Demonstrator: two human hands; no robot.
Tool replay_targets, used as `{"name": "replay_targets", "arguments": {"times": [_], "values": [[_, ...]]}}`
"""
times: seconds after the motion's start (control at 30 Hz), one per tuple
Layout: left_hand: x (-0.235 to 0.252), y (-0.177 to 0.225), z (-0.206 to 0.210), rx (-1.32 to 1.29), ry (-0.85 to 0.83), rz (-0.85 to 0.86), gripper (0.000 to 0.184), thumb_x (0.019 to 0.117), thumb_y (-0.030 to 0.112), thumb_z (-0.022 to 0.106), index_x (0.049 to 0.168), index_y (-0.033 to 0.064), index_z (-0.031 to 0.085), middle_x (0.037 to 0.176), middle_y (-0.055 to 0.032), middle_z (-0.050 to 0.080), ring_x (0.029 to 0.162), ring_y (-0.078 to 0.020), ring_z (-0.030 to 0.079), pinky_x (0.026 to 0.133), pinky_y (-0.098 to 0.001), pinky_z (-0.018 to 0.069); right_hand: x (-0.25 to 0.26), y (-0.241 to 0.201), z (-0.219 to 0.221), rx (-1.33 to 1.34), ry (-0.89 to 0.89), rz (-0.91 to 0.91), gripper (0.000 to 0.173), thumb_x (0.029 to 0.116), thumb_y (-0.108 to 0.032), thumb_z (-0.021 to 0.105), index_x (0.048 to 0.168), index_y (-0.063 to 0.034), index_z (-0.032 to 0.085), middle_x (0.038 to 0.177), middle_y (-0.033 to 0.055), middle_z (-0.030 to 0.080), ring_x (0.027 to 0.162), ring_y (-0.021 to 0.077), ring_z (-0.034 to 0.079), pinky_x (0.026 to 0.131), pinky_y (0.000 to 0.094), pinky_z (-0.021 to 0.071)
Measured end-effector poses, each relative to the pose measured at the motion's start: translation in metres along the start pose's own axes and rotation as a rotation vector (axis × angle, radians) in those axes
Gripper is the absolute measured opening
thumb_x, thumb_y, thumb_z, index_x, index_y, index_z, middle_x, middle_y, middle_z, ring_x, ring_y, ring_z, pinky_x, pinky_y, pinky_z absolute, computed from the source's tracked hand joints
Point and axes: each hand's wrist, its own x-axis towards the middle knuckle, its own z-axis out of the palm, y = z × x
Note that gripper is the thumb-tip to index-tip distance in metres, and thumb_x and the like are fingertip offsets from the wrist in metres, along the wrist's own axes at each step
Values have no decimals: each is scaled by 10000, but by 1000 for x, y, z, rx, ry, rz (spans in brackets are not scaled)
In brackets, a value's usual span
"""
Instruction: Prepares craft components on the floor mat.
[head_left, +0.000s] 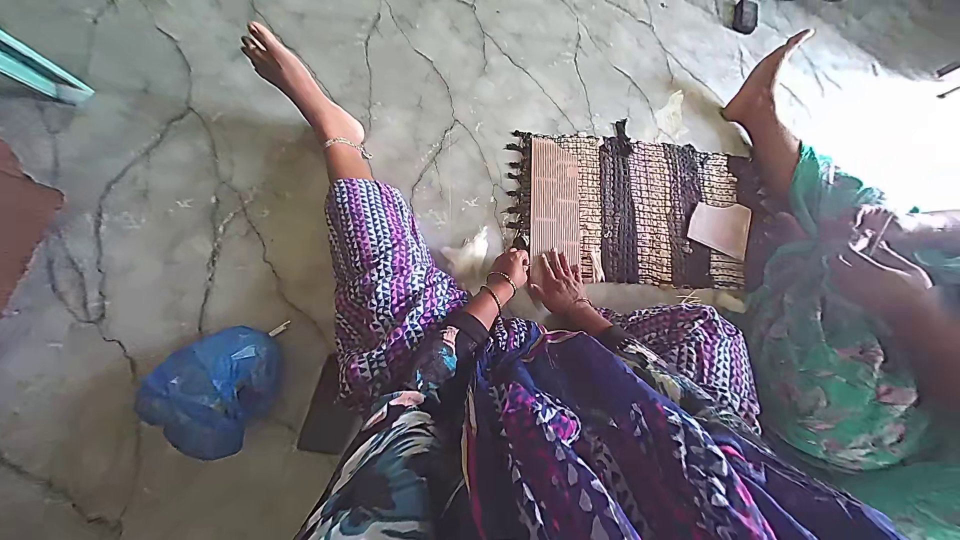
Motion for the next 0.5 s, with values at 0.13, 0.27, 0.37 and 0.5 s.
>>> {"name": "replay_targets", "arguments": {"times": [0.13, 0.27, 0.37, 0.5], "values": [[4, -7, 4, 44, -131, 21, 254, 1024, 77, 576, 1218, -52, 675, 1276, -249, 670, 1264, -398, 611, 1096, -575, 442, -27, 2, -6, -3, -134, 10, 798, 1052, -604, 375, 1665, -144, 154, 1742, 99, 87, 1613, 301, 30, 1256, 632, -11], [-4, 2, -3, 90, -160, 4, 270, 1038, 88, 555, 1248, -39, 667, 1316, -236, 655, 1298, -384, 591, 1117, -560, 429, -35, -3, -26, 33, -72, 15, 596, 1091, -479, 386, 1540, -99, 481, 1628, 108, 422, 1561, 309, 285, 1270, 609, 46], [-7, 2, -4, 47, -9, -6, 261, 1043, 86, 544, 1239, -27, 675, 1317, -224, 652, 1281, -373, 605, 1100, -548, 453, -18, 2, -23, 38, 91, -54, 562, 1101, -388, 394, 1556, -62, 444, 1659, 130, 358, 1576, 287, 249, 1280, 570, 49], [-8, 4, -4, 65, 54, -14, 272, 1057, 98, 519, 1250, -25, 664, 1330, -226, 635, 1272, -371, 608, 1085, -537, 468, 12, 8, -18, -29, 56, -46, 747, 1074, -533, 392, 1654, -104, 198, 1734, 135, 114, 1614, 285, 51, 1281, 568, 4]]}}
